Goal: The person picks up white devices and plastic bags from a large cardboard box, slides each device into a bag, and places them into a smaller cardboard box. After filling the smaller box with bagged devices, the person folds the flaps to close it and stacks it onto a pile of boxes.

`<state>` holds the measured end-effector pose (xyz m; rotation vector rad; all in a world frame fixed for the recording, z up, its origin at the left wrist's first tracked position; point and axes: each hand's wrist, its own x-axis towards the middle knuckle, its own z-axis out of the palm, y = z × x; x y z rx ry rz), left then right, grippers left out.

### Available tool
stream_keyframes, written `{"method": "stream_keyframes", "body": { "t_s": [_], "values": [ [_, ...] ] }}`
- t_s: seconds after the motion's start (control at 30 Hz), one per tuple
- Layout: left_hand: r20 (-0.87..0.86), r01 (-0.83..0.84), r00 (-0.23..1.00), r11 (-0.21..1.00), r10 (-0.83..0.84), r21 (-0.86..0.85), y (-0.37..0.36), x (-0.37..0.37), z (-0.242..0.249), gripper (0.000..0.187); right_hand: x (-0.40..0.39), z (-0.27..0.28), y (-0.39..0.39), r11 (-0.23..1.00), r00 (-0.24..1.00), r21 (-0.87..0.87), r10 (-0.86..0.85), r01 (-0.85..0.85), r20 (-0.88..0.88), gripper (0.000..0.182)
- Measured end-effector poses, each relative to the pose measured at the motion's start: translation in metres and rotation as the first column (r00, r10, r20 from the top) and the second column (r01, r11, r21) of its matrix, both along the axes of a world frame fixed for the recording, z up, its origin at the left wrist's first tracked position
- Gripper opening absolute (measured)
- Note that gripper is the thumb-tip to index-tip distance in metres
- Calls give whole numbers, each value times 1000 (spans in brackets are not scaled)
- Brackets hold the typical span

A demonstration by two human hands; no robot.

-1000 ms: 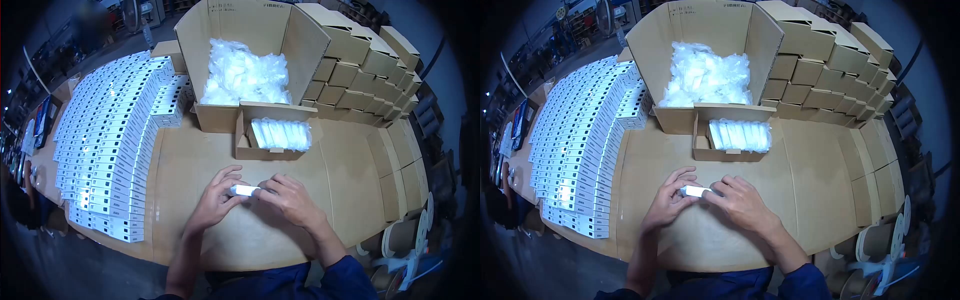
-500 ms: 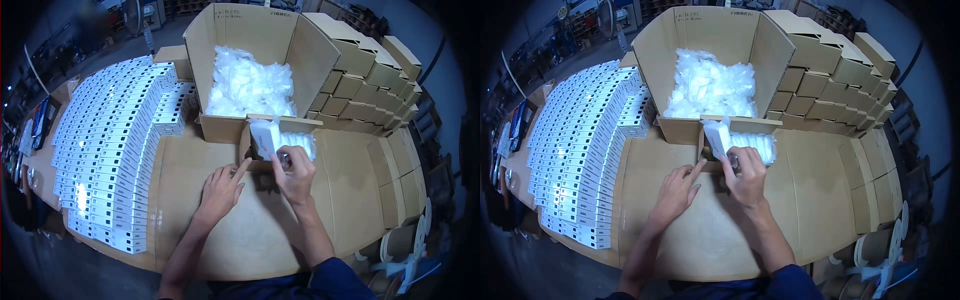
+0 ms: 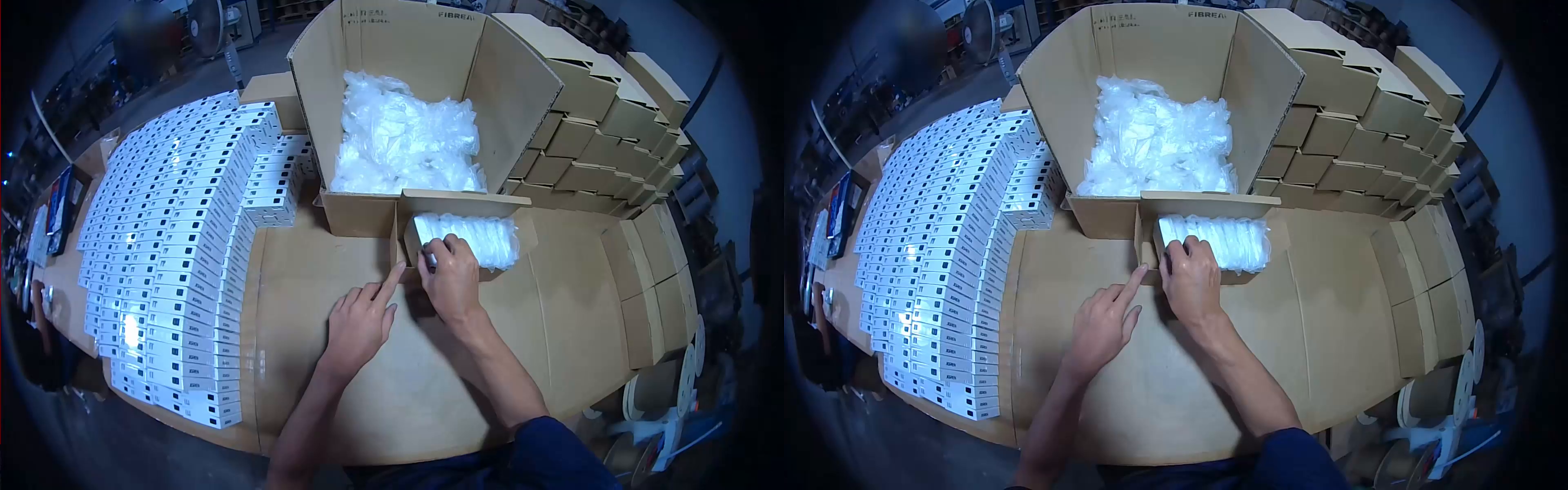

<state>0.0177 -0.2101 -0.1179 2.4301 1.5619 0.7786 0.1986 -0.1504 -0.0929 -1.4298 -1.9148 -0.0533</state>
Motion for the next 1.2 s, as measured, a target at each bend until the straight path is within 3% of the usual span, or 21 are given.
{"method": "stream_keyframes", "body": {
  "t_s": [0.23, 0.37, 0.4, 0.5, 0.53, 0.6, 0.67, 0.77, 0.87, 1.03, 1.2],
  "values": [
    [-19, 6, 1000, 1000, -6, -8, 1, 2, -3, 82, -9, -6, 1, 982, 980, -139, -103, 128, 173, 11],
    [-9, 27, 1000, 1000, -27, 3, 0, 2, -6, 81, -4, 14, -19, 990, 976, -71, -110, 125, 191, 20],
    [-2, 38, 999, 999, -38, 23, 1, 0, -6, 80, -1, 16, -28, 957, 975, -257, -81, 134, 207, 39],
    [5, -9, 1000, 1000, 9, -24, -5, -16, 2, 84, -11, 13, -50, 979, 955, -93, -152, 181, 255, 63],
    [37, -49, 998, 999, 49, 4, -6, -25, 2, 85, -16, 17, -57, 976, 949, -113, -147, 185, 278, 80],
    [111, -114, 987, 993, 118, -38, -7, -50, 5, 87, -31, 18, -61, 997, 997, 8, 82, -82, 12, 79],
    [151, -235, 962, 971, 225, 48, 4, -79, 1, 85, -52, 18, -56, 935, 922, 113, 352, -337, -162, 78],
    [236, -361, 914, 927, 329, 106, 34, -119, -10, 79, -97, 3, -24, 846, 828, -46, 506, -531, -242, 73],
    [245, -382, 911, 903, 332, 199, 62, -138, -10, 75, -141, -22, 31, 736, 727, -202, 512, -646, -458, 78],
    [100, -364, 932, 897, 350, 250, 97, -149, -20, 73, -178, -40, 84, 731, 723, -151, 580, -665, -376, 89],
    [171, -400, 916, 871, 364, 286, 98, -154, -23, 64, -178, -40, 94, 738, 752, -209, 553, -642, -358, 90]
  ]
}}
